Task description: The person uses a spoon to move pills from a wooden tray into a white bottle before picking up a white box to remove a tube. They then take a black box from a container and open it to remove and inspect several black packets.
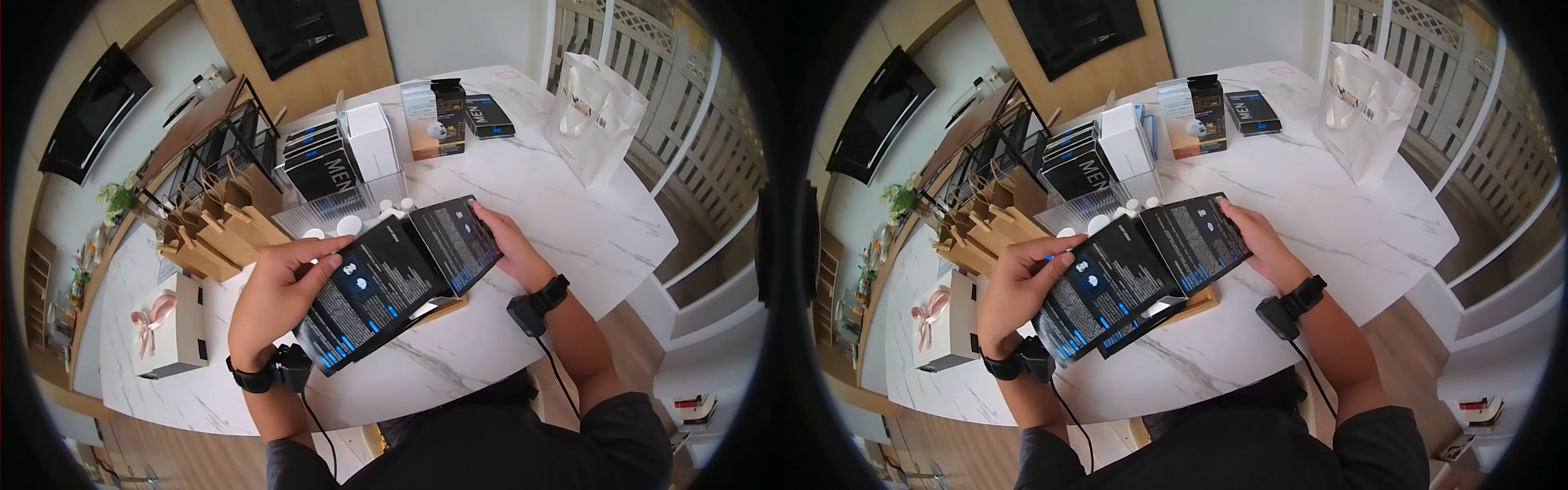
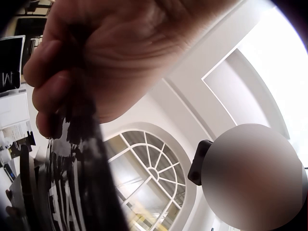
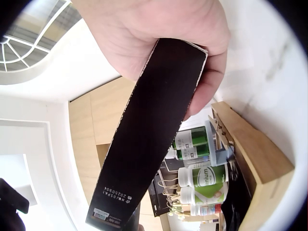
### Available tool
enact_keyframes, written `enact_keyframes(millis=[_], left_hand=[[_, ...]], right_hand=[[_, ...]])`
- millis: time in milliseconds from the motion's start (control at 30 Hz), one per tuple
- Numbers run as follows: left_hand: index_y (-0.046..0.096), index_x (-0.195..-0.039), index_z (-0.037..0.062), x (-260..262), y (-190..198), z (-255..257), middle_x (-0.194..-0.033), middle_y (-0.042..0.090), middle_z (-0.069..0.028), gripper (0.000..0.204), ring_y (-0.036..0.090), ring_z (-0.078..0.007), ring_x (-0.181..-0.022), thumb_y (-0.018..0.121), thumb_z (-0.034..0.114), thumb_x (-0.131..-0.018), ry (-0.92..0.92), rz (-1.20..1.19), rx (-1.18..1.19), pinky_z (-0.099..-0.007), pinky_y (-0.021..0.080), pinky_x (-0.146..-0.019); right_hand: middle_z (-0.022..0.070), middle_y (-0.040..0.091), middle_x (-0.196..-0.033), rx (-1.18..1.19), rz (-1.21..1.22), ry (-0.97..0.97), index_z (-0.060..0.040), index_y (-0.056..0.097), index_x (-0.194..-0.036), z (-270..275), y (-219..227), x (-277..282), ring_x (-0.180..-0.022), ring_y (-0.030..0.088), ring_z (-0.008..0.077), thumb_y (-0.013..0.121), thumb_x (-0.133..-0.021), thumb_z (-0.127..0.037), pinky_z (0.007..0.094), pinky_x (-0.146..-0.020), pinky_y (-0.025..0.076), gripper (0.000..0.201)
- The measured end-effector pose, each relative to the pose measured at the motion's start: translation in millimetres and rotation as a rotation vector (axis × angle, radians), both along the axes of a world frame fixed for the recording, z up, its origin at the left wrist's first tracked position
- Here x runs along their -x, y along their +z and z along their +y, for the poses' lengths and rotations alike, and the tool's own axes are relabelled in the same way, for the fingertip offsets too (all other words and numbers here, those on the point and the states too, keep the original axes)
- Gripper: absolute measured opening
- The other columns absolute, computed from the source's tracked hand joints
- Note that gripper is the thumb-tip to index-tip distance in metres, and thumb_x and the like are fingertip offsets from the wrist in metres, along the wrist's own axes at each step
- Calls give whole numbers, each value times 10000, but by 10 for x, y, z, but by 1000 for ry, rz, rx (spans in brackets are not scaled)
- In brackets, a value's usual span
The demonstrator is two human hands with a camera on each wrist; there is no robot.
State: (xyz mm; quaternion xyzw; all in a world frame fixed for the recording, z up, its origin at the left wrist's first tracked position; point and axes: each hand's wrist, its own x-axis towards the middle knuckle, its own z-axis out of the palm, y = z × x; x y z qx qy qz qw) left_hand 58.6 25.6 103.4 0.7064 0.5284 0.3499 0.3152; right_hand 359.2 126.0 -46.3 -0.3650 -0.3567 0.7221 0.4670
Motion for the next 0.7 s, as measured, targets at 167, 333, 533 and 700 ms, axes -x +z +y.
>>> enact_keyframes(millis=[167, 333, 533, 700], left_hand=[[668, -1170, 25, -112, -83, 56, -891, 715, -60, 253, 597, -64, -736, 626, 94, -931, -125, -15, 51, -230, 486, -700], [545, -1302, 11, -261, -94, 87, -1157, 647, -99, 372, 599, -67, -828, 563, 188, -975, -42, -242, 53, -218, 486, -728], [572, -1241, 24, -144, -108, 114, -1175, 636, -71, 315, 595, -97, -789, 590, 174, -964, -4, -544, -181, -237, 498, -685], [649, -1090, 31, -103, -218, 23, -990, 689, -105, 389, 652, -188, -802, 730, 311, -833, -107, 324, 42, -308, 503, -699]], right_hand=[[36, 686, -985, -6, -48, 10, -3, 619, -1132, -14, 15, 8, -827, 662, 83, 531, -999, -347, 240, -728, 536, 379], [38, 684, -986, 4, -68, 10, -1, 613, -1138, -32, 44, 29, -833, 660, 85, 539, -994, -351, 243, -731, 535, 386], [52, 681, -976, 102, 163, 5, -23, 605, -1116, 64, -103, -23, -822, 667, 114, 546, -988, -365, 260, -722, 540, 370], [56, 685, -925, 130, 230, 14, -91, 604, -1075, -42, 25, -25, -752, 659, 153, 548, -976, -414, 316, -629, 522, 342]])
